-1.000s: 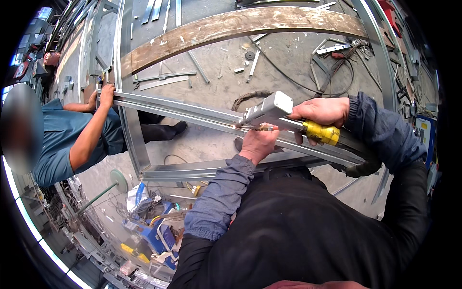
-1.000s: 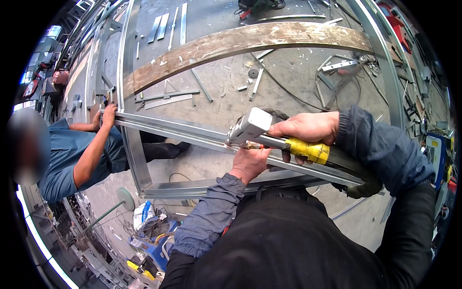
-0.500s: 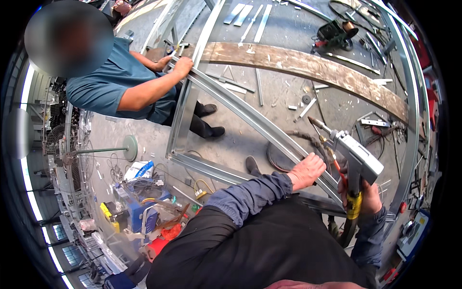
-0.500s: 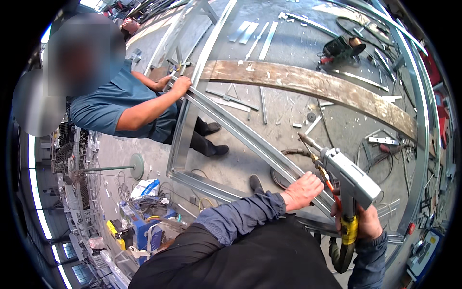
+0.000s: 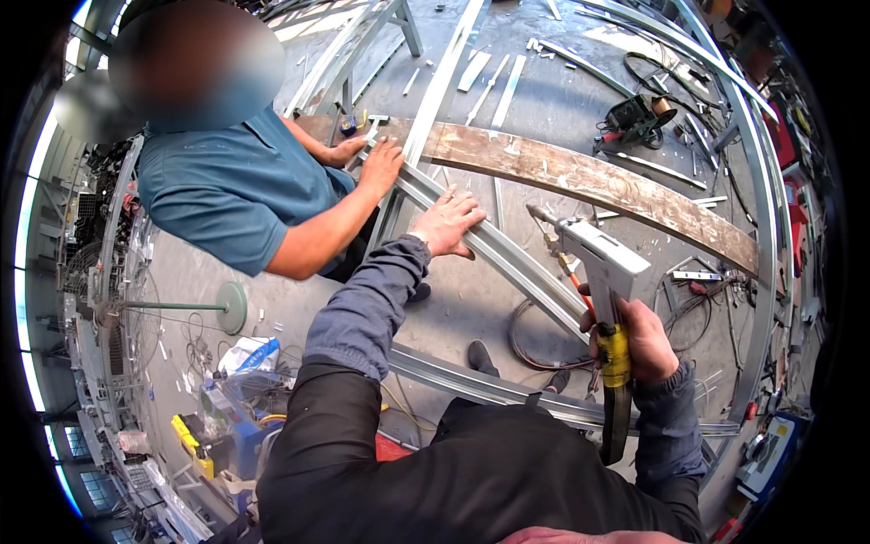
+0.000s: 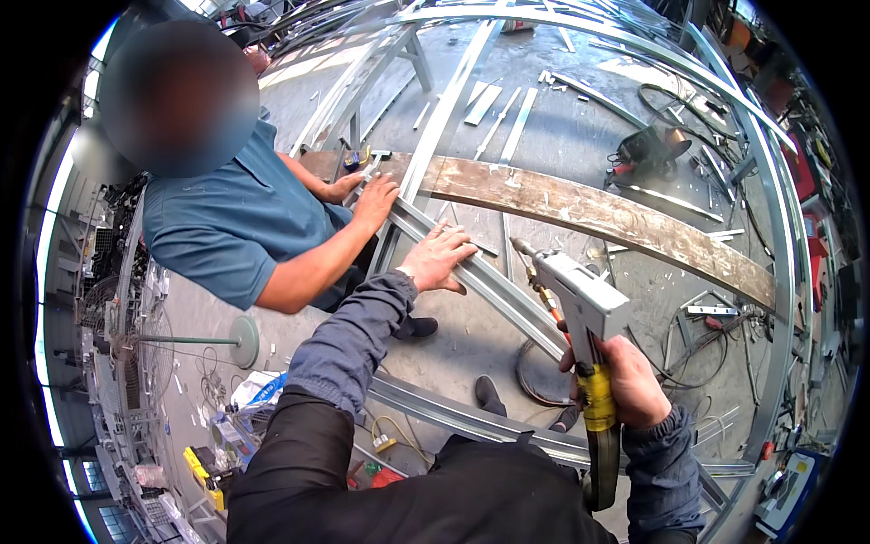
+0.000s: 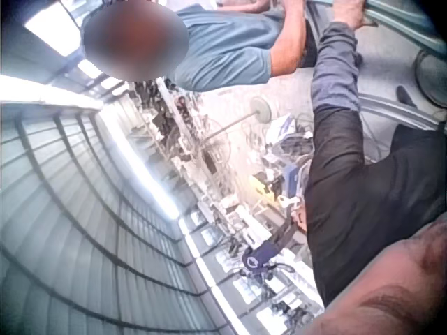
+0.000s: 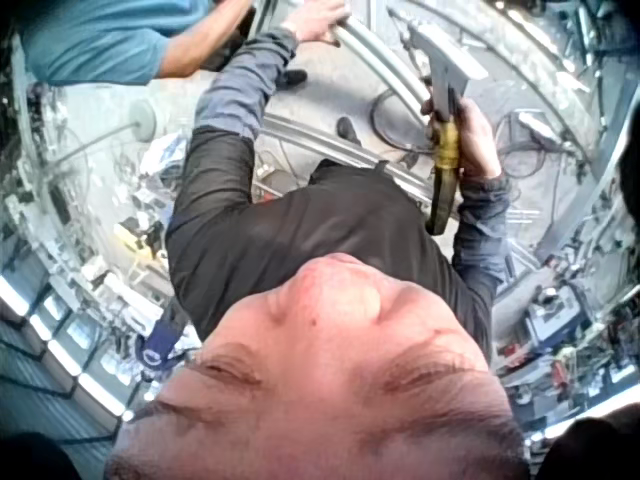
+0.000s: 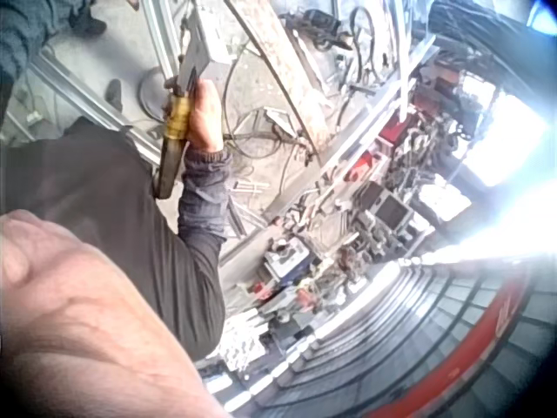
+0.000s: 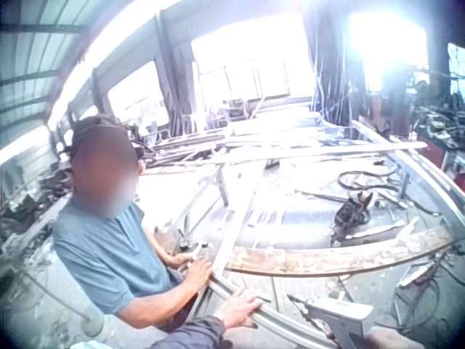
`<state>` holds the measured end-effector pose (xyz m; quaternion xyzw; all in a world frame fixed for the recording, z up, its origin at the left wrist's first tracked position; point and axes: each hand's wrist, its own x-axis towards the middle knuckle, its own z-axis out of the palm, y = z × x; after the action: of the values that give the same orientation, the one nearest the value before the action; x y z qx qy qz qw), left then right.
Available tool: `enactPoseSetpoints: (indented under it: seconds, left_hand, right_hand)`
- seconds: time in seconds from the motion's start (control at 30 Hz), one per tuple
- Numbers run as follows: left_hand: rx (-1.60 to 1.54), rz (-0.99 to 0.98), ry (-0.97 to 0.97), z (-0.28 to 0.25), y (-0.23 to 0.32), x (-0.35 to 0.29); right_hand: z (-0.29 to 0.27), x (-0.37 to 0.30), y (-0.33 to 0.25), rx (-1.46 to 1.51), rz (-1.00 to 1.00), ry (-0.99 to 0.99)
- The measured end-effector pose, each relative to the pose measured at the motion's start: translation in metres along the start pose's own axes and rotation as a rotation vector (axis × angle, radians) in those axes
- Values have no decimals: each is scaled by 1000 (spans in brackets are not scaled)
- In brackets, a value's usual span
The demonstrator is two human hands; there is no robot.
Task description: The person welds metal frame components using a handheld welding tool while a coworker holds the frame steady. The welder moves along the seams, creating bright sparks, and repositions the frame as needed.
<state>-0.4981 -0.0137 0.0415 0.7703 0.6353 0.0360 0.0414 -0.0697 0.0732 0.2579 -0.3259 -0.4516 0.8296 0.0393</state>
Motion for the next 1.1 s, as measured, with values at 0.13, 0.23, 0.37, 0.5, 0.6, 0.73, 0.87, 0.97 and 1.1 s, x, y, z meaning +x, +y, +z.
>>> enactPoseSetpoints:
  seconds: [0.13,0.23,0.37,0.5,0.6,0.73,0.87,0.97,1.1]
  left_hand:
    - [48,27,37,8,-22,10]
    - [-39,64,217,16,-30,3]
    - [-57,24,306,26,-43,-1]
    - [-108,42,474,27,-45,3]
    - [-159,-21,550,51,-48,10]
    - [-161,-5,556,48,-48,9]
    - [-234,20,570,38,-46,5]
    - [-261,72,642,45,-50,11]
    - [-274,63,630,55,-56,12]
  right_hand:
    - [29,40,0,-93,56,25]
    - [44,59,-6,-102,121,7]
    - [64,88,-5,-173,160,24]
    - [95,131,-15,-226,184,-22]
    - [123,160,-19,-307,137,-36]
    - [139,205,-7,-561,-40,-135]
    - [163,241,-1,-750,-96,-119]
    - [172,267,14,-896,-99,-81]
    - [188,290,33,-969,-219,-38]
